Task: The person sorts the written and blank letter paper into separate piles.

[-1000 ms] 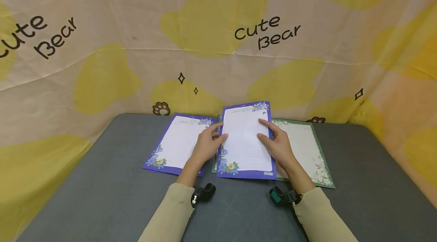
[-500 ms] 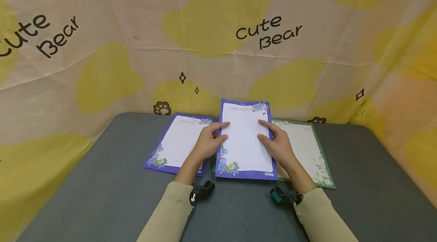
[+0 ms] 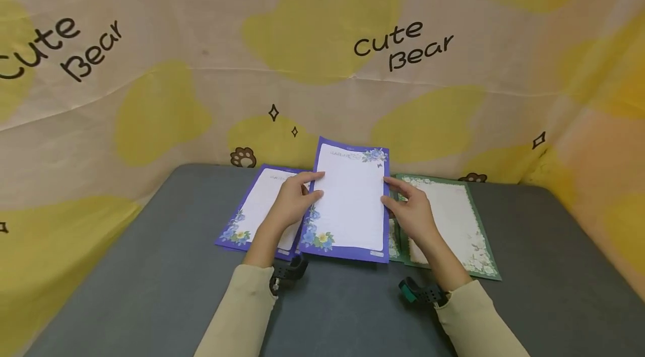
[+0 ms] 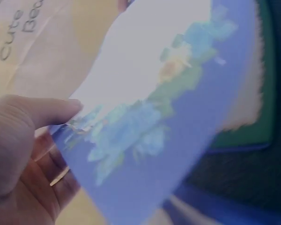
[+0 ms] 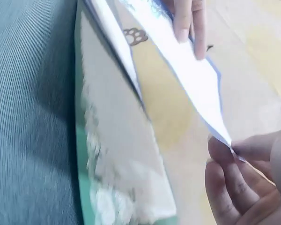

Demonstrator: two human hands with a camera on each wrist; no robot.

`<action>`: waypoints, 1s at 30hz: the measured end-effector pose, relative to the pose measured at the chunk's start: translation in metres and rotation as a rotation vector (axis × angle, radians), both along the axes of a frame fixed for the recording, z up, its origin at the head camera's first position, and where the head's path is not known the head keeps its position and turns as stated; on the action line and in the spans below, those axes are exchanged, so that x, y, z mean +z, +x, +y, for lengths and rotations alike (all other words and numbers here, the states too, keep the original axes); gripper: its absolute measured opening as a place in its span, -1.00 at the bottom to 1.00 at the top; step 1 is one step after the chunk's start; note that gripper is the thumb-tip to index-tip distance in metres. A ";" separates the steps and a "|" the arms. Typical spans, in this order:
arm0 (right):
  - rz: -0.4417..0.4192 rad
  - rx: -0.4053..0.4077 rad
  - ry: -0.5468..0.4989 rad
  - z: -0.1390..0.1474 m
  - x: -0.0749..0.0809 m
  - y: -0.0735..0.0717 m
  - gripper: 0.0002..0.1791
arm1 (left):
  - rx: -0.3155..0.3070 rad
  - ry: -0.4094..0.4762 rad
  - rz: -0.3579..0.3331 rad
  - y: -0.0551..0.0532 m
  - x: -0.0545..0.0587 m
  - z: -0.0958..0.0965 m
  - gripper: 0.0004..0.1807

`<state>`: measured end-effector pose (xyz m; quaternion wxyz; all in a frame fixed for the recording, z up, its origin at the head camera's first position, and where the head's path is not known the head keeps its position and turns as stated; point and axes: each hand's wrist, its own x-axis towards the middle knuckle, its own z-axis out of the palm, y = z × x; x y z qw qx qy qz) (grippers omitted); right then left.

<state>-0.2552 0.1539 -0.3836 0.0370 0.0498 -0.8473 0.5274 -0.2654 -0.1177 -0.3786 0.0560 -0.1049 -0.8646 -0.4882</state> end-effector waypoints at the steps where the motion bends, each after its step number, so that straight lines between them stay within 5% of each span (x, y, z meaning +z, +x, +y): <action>1: 0.007 0.011 -0.013 -0.001 0.003 0.002 -0.46 | 0.000 -0.010 -0.003 0.001 0.003 -0.003 -0.50; 14: 0.050 0.090 -0.058 -0.040 0.022 -0.002 -0.49 | 0.110 -0.095 -0.006 0.010 0.031 -0.040 -0.52; 21: 0.001 0.110 -0.103 -0.080 0.017 -0.006 -0.47 | 0.245 -0.332 0.034 0.011 0.030 -0.058 -0.56; 30: -0.018 0.146 0.003 -0.118 0.013 -0.009 -0.42 | 0.298 -0.392 0.029 0.011 0.024 -0.083 -0.55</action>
